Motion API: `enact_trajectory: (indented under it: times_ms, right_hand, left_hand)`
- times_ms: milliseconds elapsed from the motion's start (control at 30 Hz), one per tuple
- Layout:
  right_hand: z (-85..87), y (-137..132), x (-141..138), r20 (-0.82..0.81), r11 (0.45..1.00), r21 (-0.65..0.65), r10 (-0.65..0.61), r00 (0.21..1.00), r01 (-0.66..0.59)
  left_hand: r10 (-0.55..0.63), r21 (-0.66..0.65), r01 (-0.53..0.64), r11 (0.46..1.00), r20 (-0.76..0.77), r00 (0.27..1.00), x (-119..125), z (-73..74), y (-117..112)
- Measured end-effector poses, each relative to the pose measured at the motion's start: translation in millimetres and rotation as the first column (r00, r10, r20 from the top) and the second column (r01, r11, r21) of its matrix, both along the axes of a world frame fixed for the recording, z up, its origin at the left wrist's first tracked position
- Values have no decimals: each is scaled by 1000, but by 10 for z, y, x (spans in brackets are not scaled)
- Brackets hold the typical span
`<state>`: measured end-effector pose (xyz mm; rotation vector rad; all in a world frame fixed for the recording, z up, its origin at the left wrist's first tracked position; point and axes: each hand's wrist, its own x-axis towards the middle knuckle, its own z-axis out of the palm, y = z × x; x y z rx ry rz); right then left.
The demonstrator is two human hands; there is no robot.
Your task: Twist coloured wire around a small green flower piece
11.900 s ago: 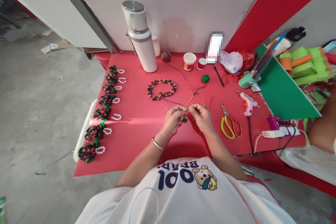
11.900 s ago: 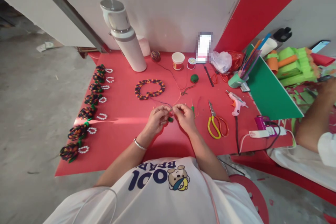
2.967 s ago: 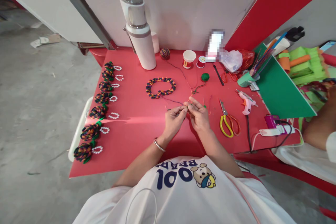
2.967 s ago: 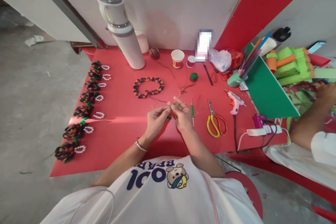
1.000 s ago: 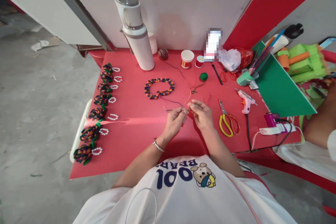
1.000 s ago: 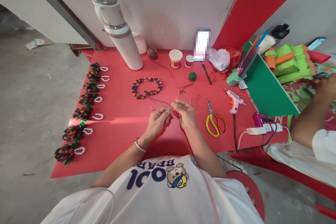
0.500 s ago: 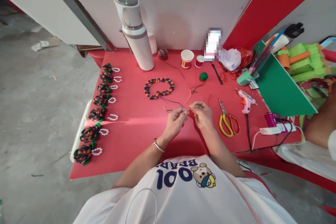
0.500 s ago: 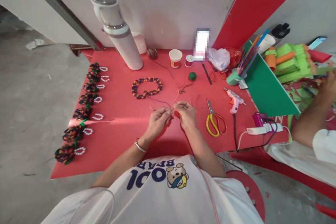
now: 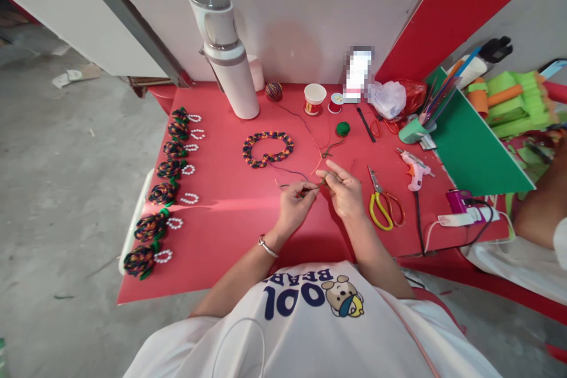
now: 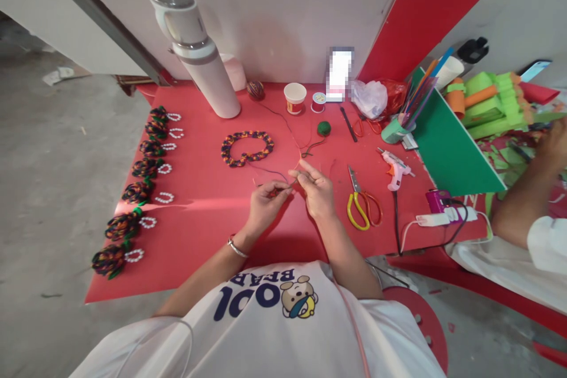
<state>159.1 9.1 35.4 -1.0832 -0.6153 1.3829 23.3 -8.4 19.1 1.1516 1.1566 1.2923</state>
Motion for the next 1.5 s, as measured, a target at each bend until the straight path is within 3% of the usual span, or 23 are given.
enact_trajectory:
  times_ms: [100,267,500,733,1067,1333,1500]
  right_hand:
    - [2,-10,4,22,1000,12,12,1000,-12]
    - [-42,-8,19,71,1000,16,22,997,-24]
    - [-68,-9,15,59,998,33,60,996,-62]
    - [-45,-17,-1,63,997,14,75,995,-76]
    - [32,-82,-48,185,985,38,160,970,-170]
    - [7,-104,-66,192,979,54,184,964,-197]
    - [6,-111,6,225,978,130,131,965,-163]
  left_hand:
    - [64,91,-59,994,-51,997,-19,5,18]
    - [54,70,-51,996,-46,997,-16,-13,21]
    - [-24,-111,57,992,274,962,41,9,-25]
    - [-83,-182,160,970,372,924,-16,23,-36]
    - [-148,-175,206,963,298,943,-24,-46,-42]
    - [-64,-181,110,977,243,968,-33,-6,-55]
    - [-2,-229,65,971,262,965,-28,-46,-38]
